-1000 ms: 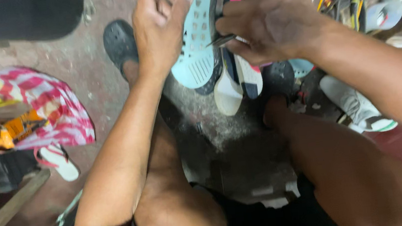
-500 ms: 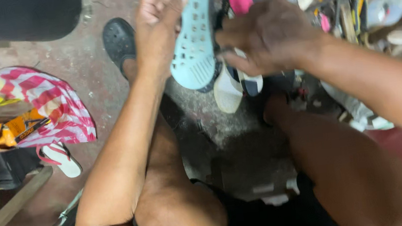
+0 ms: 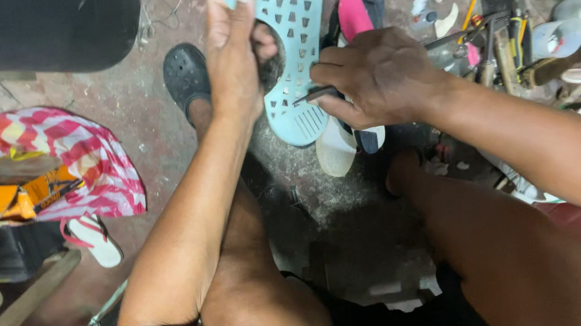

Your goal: The person uses a knife to scrape and trim the sole of a light blue slipper. They repeatedly scrape the surface, remove small pieces of material, and occasionally wipe the sole with a cloth. The person also briefly handles a plastic bottle before continuing to scrape the slipper.

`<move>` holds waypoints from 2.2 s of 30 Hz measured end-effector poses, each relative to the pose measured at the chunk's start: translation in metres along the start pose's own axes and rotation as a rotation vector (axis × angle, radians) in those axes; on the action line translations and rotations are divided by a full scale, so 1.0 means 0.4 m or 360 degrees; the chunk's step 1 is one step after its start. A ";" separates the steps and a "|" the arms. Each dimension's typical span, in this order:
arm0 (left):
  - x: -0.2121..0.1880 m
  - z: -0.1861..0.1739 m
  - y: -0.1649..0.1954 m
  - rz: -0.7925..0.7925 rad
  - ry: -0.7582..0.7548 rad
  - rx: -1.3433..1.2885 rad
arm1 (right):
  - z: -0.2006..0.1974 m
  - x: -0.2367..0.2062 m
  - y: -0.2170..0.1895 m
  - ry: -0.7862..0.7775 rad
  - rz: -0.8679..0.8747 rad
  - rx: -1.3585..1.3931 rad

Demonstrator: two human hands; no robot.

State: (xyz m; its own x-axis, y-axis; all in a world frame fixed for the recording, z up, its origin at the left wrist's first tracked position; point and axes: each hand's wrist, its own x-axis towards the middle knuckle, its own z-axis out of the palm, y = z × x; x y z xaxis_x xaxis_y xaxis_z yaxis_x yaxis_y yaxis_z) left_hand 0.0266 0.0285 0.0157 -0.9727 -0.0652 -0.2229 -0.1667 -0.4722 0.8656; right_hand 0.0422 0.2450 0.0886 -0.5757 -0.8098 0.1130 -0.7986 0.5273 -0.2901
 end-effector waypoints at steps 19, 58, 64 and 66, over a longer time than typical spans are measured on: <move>-0.024 0.003 0.042 0.0178 -0.0005 0.0736 | -0.005 -0.005 0.022 0.0210 0.0482 -0.0047; -0.034 0.019 0.156 0.0323 -0.0260 0.1671 | -0.079 0.065 0.068 -0.0067 0.0040 -0.0245; -0.027 0.006 0.161 0.0422 -0.0366 0.1738 | -0.077 0.070 0.060 0.0148 -0.0022 -0.0252; -0.027 0.001 0.160 0.0368 -0.0334 0.1742 | -0.066 0.074 0.056 0.0101 -0.0027 -0.0244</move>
State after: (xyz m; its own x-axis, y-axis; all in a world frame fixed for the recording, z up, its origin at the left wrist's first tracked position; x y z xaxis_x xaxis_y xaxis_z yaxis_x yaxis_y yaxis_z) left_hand 0.0264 -0.0006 0.0739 -0.9891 0.1463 -0.0165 0.0690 0.5596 0.8259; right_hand 0.0028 0.2396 0.1105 -0.5680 -0.8036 0.1778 -0.8229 0.5508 -0.1395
